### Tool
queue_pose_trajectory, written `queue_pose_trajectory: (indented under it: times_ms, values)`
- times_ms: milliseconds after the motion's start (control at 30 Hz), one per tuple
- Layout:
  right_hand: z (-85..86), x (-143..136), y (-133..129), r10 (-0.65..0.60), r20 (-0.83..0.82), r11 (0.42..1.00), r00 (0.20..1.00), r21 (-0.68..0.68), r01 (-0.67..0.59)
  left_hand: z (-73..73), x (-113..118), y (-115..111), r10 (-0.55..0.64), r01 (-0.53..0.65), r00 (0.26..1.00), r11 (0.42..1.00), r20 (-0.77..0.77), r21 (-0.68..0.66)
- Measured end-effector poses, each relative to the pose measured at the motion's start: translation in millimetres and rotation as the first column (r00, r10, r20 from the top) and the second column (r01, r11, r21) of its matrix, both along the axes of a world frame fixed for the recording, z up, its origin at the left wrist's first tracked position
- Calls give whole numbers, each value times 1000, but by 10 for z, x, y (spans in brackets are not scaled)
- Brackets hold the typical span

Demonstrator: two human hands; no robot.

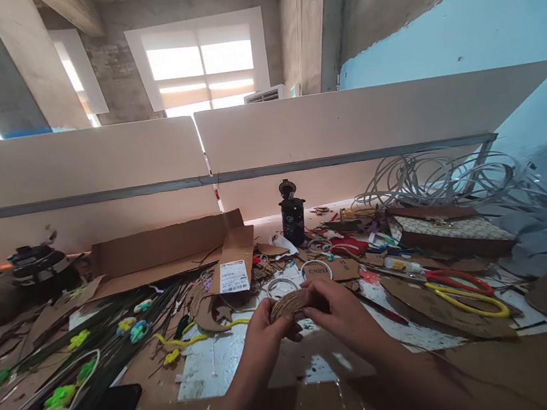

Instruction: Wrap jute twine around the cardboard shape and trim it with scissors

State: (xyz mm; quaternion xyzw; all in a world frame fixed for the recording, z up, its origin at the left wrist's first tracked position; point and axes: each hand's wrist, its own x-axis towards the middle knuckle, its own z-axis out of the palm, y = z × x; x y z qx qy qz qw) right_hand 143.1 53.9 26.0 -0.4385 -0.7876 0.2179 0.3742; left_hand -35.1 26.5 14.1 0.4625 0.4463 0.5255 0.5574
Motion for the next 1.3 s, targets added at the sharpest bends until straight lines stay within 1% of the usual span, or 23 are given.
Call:
queue_pose_trajectory:
  times_ms: [100, 333, 533, 633, 733, 867, 1000, 1167, 1300]
  values:
    - [-4, -5, -8, 8, -48, 998, 999, -67, -11, 3, -11, -2, -8, 8, 1000, 1000, -17, 9]
    - [-78, -10, 35, 16, -128, 981, 992, -190, -40, -27, 2, -6, -27, 29, 999, 999, -44, 26]
    - [-37, -1, 18, 11, -127, 973, 992, -228, -40, 27, 17, -40, -41, 42, 994, 999, -99, 6]
    - [-56, 9, 32, 10, -133, 970, 991, -238, -41, 42, 15, -44, -36, 37, 995, 999, -96, 10]
    - [-86, 19, 52, 14, -145, 969, 989, -241, -49, 37, 13, -39, -60, 61, 994, 998, -94, 15]
    - [-84, 30, 63, -6, -137, 972, 991, -234, -26, -4, 8, -31, -68, 71, 987, 997, -148, 15]
    - [-55, 33, 60, -24, -124, 977, 992, -215, -4, -74, -44, -12, -63, 78, 971, 995, -233, 57]
    - [-36, 25, 47, -49, -100, 981, 994, -194, 29, -167, -128, 32, -53, 96, 925, 991, -377, 97]
    - [-40, 23, 48, -65, -95, 976, 993, -214, 43, -216, -113, 46, -26, 78, 923, 990, -384, 121]
